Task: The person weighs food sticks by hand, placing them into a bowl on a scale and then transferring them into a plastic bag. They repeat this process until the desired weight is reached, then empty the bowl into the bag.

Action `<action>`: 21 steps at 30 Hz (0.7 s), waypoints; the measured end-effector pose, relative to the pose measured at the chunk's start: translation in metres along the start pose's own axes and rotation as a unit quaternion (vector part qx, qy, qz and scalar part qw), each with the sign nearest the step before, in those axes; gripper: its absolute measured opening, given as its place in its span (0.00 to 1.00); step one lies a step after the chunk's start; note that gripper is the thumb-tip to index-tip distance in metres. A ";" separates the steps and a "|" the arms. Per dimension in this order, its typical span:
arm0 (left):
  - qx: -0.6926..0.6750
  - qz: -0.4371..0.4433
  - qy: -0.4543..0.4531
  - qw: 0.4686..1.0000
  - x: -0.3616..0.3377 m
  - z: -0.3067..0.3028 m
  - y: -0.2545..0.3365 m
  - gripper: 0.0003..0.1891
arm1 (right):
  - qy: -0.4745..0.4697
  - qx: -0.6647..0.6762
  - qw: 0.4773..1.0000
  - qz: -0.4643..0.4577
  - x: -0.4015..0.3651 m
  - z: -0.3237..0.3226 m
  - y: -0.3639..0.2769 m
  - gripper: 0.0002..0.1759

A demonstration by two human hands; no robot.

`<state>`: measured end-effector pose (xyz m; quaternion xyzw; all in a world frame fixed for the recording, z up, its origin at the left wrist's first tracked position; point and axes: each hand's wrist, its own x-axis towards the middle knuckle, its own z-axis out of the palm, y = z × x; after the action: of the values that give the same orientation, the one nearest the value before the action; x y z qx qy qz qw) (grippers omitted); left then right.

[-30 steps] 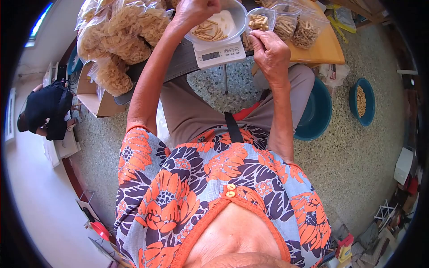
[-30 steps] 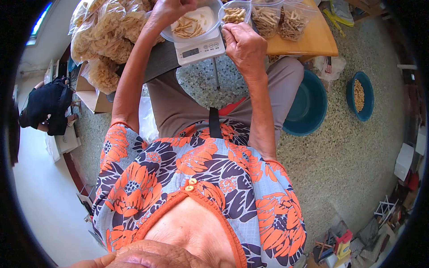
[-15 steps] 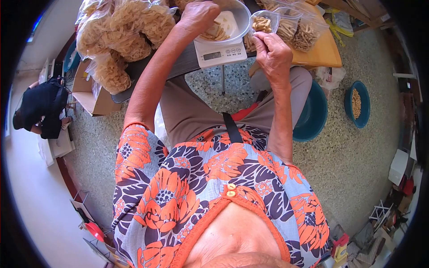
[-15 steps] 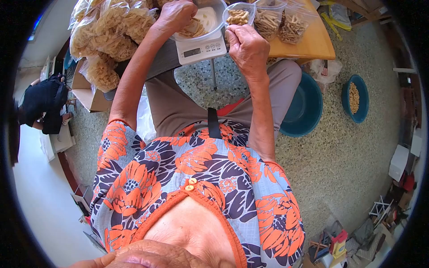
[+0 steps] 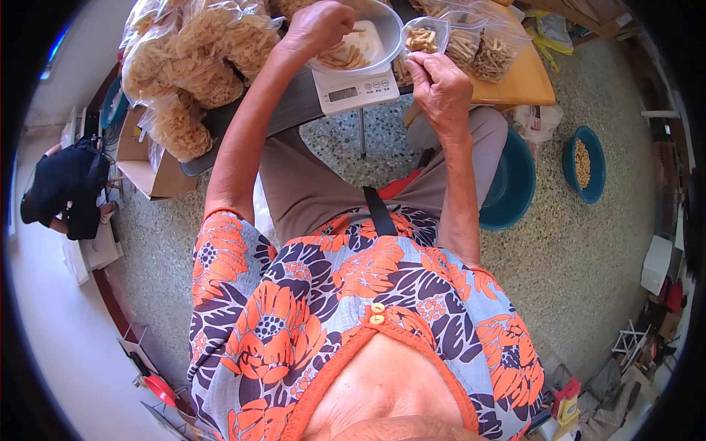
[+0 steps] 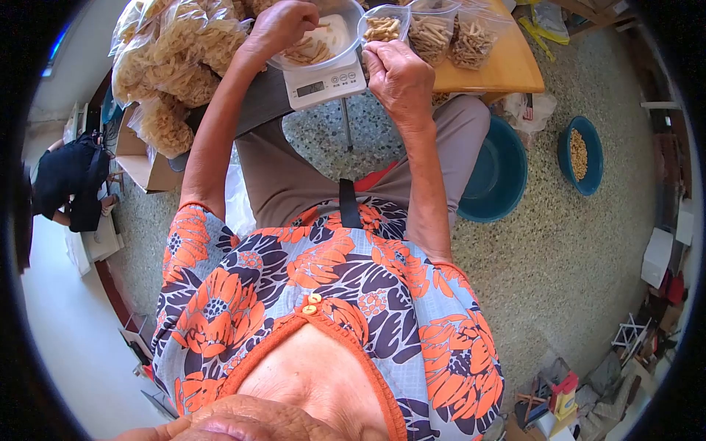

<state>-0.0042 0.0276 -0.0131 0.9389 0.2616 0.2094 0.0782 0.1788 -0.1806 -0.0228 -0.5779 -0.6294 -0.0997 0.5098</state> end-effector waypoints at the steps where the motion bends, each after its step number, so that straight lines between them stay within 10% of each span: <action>1: -0.146 -0.034 0.028 0.988 0.000 -0.004 0.002 0.08 | 0.002 -0.001 1.000 0.001 0.000 0.001 0.000 0.06; 3: -0.379 -0.123 -0.040 0.916 0.003 -0.012 0.008 0.06 | 0.000 -0.003 1.000 -0.002 -0.001 0.002 0.001 0.06; 6: -0.702 -0.232 -0.122 0.662 0.002 -0.047 0.045 0.07 | 0.000 0.008 1.000 -0.004 -0.001 0.004 0.002 0.06; 11: -0.631 -0.201 -0.139 0.736 0.013 -0.047 0.081 0.07 | 0.005 0.019 1.000 -0.006 -0.001 0.003 0.001 0.06; 17: -0.217 -0.084 0.009 0.972 0.034 -0.030 0.112 0.11 | 0.006 0.021 1.000 -0.002 -0.001 0.002 0.002 0.05; 21: -0.121 -0.067 0.116 0.984 0.039 -0.020 0.115 0.09 | 0.008 0.018 1.000 -0.003 -0.002 0.002 0.004 0.05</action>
<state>0.0698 -0.0488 0.0480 0.8720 0.3042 0.3413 0.1748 0.1807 -0.1792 -0.0273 -0.5660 -0.6287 -0.0938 0.5250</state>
